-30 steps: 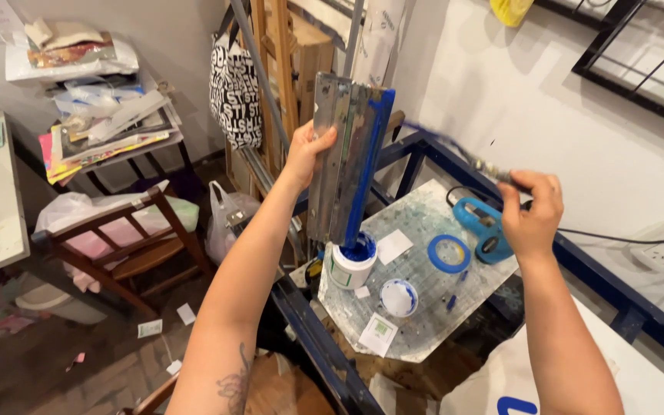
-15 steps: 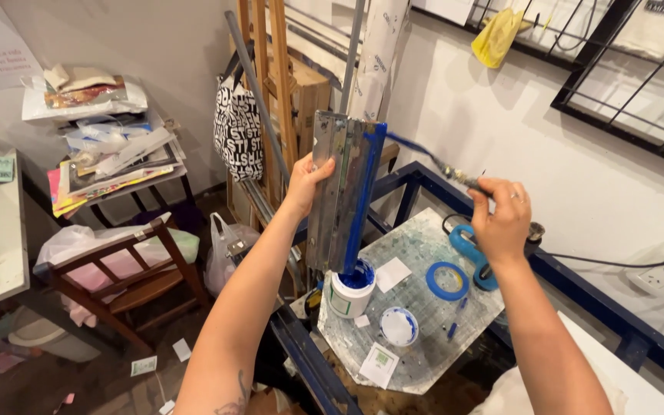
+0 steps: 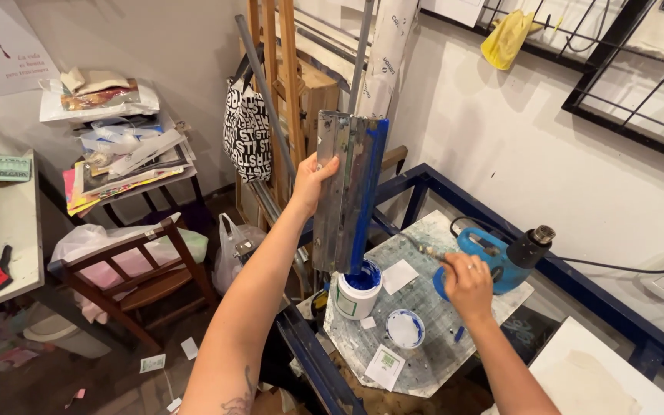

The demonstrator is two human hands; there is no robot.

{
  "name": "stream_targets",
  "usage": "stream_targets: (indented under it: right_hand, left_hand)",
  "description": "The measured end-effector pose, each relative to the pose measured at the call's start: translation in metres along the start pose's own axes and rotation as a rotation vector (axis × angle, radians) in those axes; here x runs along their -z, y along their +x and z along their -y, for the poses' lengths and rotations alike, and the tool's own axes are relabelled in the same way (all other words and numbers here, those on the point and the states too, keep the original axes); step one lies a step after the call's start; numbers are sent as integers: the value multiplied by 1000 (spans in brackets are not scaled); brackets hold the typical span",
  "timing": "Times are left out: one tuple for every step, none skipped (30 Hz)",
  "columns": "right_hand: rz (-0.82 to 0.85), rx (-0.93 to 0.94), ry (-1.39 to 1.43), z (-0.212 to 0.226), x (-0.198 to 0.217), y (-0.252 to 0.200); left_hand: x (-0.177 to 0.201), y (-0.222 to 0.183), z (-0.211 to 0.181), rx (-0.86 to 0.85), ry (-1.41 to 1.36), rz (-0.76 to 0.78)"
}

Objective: Manually screen printing a design onto fabric and reloading the squeegee with ink.

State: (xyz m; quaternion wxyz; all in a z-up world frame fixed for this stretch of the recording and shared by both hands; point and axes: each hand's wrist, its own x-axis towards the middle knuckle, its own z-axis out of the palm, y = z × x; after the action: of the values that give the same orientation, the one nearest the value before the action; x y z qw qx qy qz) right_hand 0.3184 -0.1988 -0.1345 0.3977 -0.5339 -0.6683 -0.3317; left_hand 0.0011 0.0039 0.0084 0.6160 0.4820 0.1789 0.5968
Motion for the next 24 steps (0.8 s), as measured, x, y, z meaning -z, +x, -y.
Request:
stream_targets:
  right_hand:
    - [3,-3,1,2,-2,-9]
    - [32,-11,6,4,-4,-17]
    - [60,-19,11,6,-5,-26]
    - [61,-23,12,6,-7,-34]
    - [79,-11,20,6,-9,-41]
    - [97,0,27,6,-11,-49]
    - [98,-4,28,6,-11,-53]
    - [121,11,26,5,-12,-59]
    - [145,25,24,5,-12,-64]
    - [146,23,25,4,-15,-71]
    - [163,39,13,3,-18,-77]
    - [180,55,0,2,-20,-83]
    - [181,53,2,0,-23,-88]
    - [197,89,-16,-2,-25,-93]
    - [213,125,-33,-5,-28,-98]
    - [215,123,-32,-4,-25,-98]
    - [214,143,-46,-4,-21,-99]
    - [212,163,-60,-3,-19,-97]
    - [213,162,-58,-8,-18,-100]
    - [208,159,-71,-12,-17,-103]
    - [203,157,-85,-17,-15,-106]
    - [203,156,-84,-24,-12,-109]
    - [200,149,-106,-30,-10,-111]
    - [199,142,-129,-37,-7,-113]
  left_hand:
    - [1,1,0,4,2,-1]
    - [1,1,-1,0,7,3]
    - [2,1,-1,-3,11,8]
    - [2,0,-1,0,14,8]
    - [2,0,-1,-2,14,9]
    - [2,1,-1,-3,14,11]
    - [1,0,-3,0,16,11]
    - [0,-1,-4,-1,8,8]
    - [-2,-2,-5,-1,1,5]
    - [0,-1,-3,1,3,4]
    - [2,0,-2,0,4,5]
    - [4,1,0,1,4,7]
    - [3,0,-2,3,6,6]
    - [1,-2,-4,-5,3,7]
    - [-1,-3,-6,-13,0,8]
    - [-1,-4,-5,-10,0,7]
    - [-2,-4,-5,-16,3,7]
    - [-2,-4,-6,-23,6,6]
    - [-3,-4,-6,-21,7,5]
    - [-4,-5,-6,-25,-3,8]
    - [-4,-5,-5,-29,-14,11]
    - [-3,-4,-4,-29,-13,11]
    - [-2,-3,-2,-28,-11,13]
    - [-1,-2,0,-28,-11,14]
